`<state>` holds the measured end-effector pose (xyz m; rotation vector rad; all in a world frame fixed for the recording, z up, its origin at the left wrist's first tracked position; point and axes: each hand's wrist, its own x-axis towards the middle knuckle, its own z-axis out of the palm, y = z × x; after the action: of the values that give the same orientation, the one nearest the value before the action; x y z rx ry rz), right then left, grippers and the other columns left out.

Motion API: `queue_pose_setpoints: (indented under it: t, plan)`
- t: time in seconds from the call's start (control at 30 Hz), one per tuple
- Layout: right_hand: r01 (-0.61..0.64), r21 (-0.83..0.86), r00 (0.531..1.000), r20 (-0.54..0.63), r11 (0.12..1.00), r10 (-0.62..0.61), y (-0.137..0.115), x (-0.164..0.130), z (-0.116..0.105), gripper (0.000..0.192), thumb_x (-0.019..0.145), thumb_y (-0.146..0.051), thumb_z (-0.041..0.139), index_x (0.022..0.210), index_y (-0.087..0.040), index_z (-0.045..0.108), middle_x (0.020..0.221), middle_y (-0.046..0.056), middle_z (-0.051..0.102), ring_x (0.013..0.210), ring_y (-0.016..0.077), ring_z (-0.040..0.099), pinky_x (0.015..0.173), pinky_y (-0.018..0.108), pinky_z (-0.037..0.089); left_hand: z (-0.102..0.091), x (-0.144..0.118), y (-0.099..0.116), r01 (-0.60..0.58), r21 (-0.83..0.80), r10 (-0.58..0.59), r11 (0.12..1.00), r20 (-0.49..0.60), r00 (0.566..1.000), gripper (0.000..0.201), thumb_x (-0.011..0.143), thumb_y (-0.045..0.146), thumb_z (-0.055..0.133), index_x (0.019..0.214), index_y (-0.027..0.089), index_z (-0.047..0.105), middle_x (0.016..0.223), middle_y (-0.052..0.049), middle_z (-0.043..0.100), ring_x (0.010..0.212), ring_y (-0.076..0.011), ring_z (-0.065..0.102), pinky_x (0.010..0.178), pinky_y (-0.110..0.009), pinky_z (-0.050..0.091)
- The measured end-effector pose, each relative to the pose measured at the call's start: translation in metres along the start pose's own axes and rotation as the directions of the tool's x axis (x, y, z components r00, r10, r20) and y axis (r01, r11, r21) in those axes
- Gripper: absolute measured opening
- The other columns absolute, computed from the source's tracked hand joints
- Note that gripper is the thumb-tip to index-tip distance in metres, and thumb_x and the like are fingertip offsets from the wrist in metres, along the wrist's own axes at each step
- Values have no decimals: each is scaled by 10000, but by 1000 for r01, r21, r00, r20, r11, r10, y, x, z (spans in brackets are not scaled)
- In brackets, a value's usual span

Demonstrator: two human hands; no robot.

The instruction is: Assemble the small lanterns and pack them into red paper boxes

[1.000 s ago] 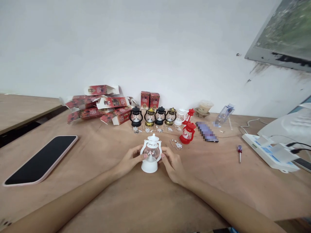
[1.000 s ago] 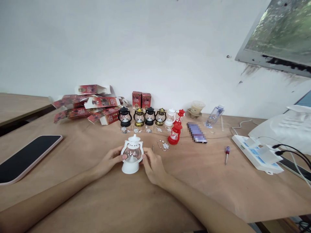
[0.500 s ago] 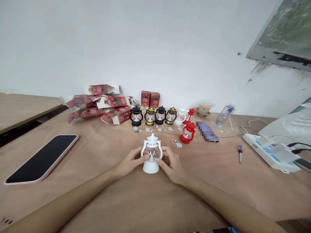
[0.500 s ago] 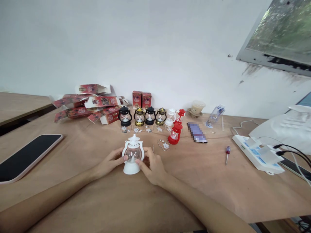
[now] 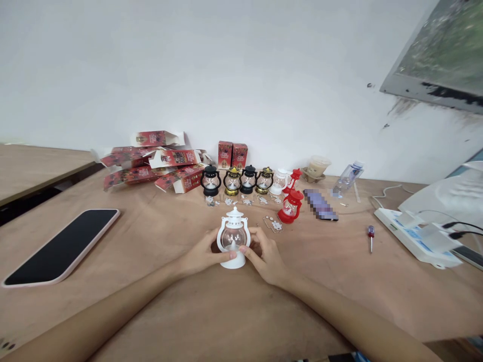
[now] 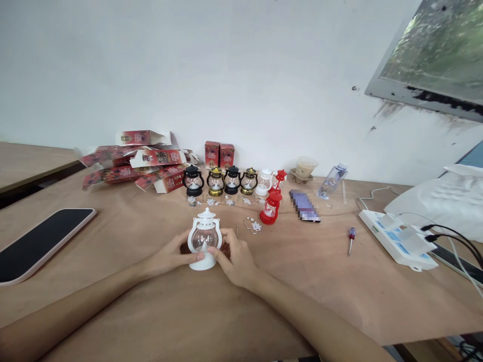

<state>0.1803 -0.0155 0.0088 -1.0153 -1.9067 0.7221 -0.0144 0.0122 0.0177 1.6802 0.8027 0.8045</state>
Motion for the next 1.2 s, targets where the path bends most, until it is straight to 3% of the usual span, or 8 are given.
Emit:
queue_pose_setpoints:
  t: [0.17, 0.27, 0.37, 0.53, 0.93, 1.03, 1.13, 1.2]
  plan:
    - [17, -58, 1000, -15, 998, -18, 0, 0, 0, 198, 936, -311, 408, 1083, -198, 477, 820, 17, 676, 711, 149, 633, 672, 273, 493, 0, 1, -2, 59, -79, -61, 995, -27, 998, 546, 601, 341, 771, 1067, 157, 553, 1096, -92, 665, 1004, -269, 616, 876, -407, 488]
    - [-4, -139, 995, -97, 990, -9, 5, 1, 0, 226, 951, -273, 353, 1137, -196, 458, 901, 40, 674, 807, 161, 642, 740, 301, 502, -1, 3, 0, 81, -175, -104, 981, -126, 987, 569, 582, 376, 784, 1052, 158, 545, 1092, -94, 668, 986, -266, 626, 865, -412, 493]
    - [1, -367, 989, -137, 930, -54, 14, 4, 0, 208, 914, -217, 397, 1105, -188, 475, 1031, 92, 654, 941, 219, 615, 814, 384, 497, -3, 5, 0, 90, -241, -152, 966, -255, 955, 585, 560, 429, 792, 1025, 153, 568, 1062, -97, 684, 971, -275, 632, 864, -407, 489]
    - [182, -695, 977, 49, 696, -206, 21, 9, -4, 207, 836, -223, 529, 1037, -177, 530, 965, 128, 663, 961, 304, 544, 897, 527, 411, -6, 8, -4, 61, -340, -201, 939, -394, 897, 561, 619, 554, 718, 960, 117, 630, 991, -111, 704, 937, -292, 639, 844, -391, 482]
    - [412, -811, 881, 239, 416, -409, 24, 8, -4, 299, 887, -37, 375, 1016, -166, 611, 741, 82, 628, 767, 232, 517, 719, 377, 424, -4, 7, -5, -48, -350, -128, 935, -463, 877, 650, 654, 424, 742, 1194, 169, 487, 1153, -80, 623, 1055, -264, 580, 901, -376, 456]
    - [329, -791, 903, 104, 516, -417, 25, 10, -3, 324, 919, -79, 326, 1110, -158, 576, 762, 80, 614, 719, 217, 520, 696, 363, 438, -4, 8, -2, -66, -388, -141, 919, -483, 864, 594, 643, 418, 744, 1137, 169, 527, 1145, -74, 626, 1066, -258, 568, 913, -362, 445]
    - [163, -598, 914, -209, 785, -349, 26, 12, -6, 283, 947, -181, 320, 1126, -150, 537, 852, 91, 604, 747, 200, 554, 710, 347, 460, -5, 9, 1, -95, -402, -136, 911, -510, 850, 589, 619, 414, 752, 1117, 171, 552, 1145, -66, 624, 1076, -256, 557, 918, -346, 436]
    - [35, -348, 908, -382, 937, -175, 26, 13, -9, 267, 955, -265, 336, 1120, -159, 517, 870, 76, 594, 754, 180, 574, 712, 327, 467, -6, 10, -1, -97, -414, -143, 905, -511, 847, 601, 616, 422, 749, 1120, 166, 546, 1136, -67, 620, 1016, -242, 583, 902, -346, 447]
